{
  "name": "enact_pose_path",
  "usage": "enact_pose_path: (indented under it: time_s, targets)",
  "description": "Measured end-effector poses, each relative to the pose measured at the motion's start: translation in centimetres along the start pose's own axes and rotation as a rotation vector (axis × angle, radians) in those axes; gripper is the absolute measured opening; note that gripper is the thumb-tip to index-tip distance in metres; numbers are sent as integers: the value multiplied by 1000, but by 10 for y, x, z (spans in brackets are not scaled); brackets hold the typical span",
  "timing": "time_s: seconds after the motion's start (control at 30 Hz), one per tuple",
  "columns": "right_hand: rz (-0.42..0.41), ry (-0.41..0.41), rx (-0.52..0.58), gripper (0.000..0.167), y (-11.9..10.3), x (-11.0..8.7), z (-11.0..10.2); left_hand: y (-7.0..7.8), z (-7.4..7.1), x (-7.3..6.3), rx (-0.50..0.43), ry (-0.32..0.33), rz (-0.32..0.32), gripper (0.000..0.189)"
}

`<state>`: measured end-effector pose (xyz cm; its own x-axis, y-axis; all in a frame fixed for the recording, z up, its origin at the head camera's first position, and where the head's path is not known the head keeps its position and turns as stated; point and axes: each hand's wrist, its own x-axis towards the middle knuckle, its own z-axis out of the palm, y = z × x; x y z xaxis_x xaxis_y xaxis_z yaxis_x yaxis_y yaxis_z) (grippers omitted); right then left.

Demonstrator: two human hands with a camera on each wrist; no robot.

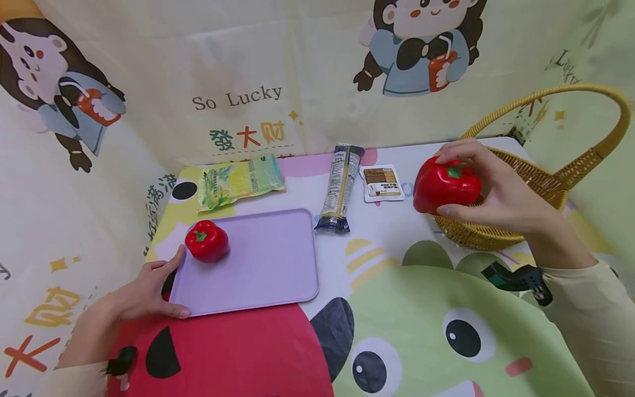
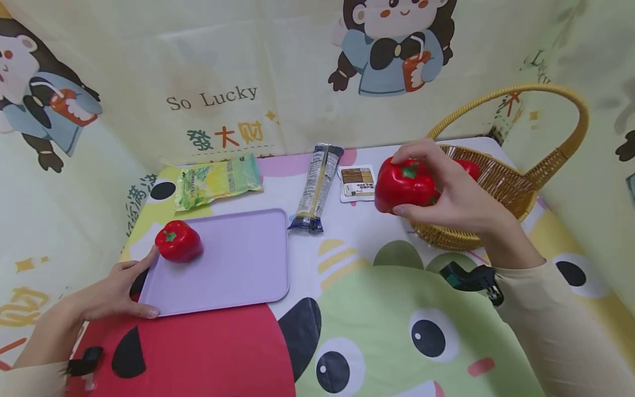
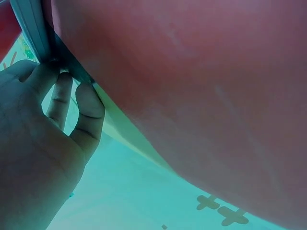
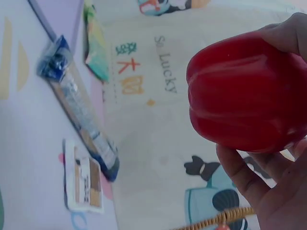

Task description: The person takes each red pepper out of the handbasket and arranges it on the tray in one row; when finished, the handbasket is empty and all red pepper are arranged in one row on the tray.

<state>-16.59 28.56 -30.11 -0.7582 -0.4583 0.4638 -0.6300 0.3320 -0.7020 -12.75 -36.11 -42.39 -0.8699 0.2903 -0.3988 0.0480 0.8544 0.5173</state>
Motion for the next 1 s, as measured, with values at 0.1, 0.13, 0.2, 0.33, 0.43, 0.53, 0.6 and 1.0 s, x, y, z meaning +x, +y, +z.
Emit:
enact_pose_path:
  time_s: [0.1, 0.13, 0.2, 0.33, 0.43, 0.53, 0.6, 1.0]
  targets:
    - [-11, -29, 38, 91, 0, 12, 10, -3, -2, -2, 11, 13, 1, 142]
    - [-20, -37, 48, 91, 0, 16, 13, -4, -3, -3, 12, 15, 0, 142]
    - [-32, -49, 56, 90, 0, 23, 20, -4, -3, -2, 13, 15, -7, 142]
    - [-31, -84, 34, 91, -1, 37, 29, -2, -3, 0, 6, 14, -5, 141]
    - [-40, -111, 45, 92, -2, 47, 36, -1, -4, 2, 5, 15, 7, 141]
    - [-59, -130, 67, 92, 0, 53, 45, 0, -6, 4, 16, 14, 15, 141]
    - [-69, -137, 82, 90, 2, 56, 51, 1, -8, 6, 19, 10, 15, 142]
    - [-170, -158, 99, 82, 3, 92, 87, -3, -5, 0, -16, -3, -12, 142]
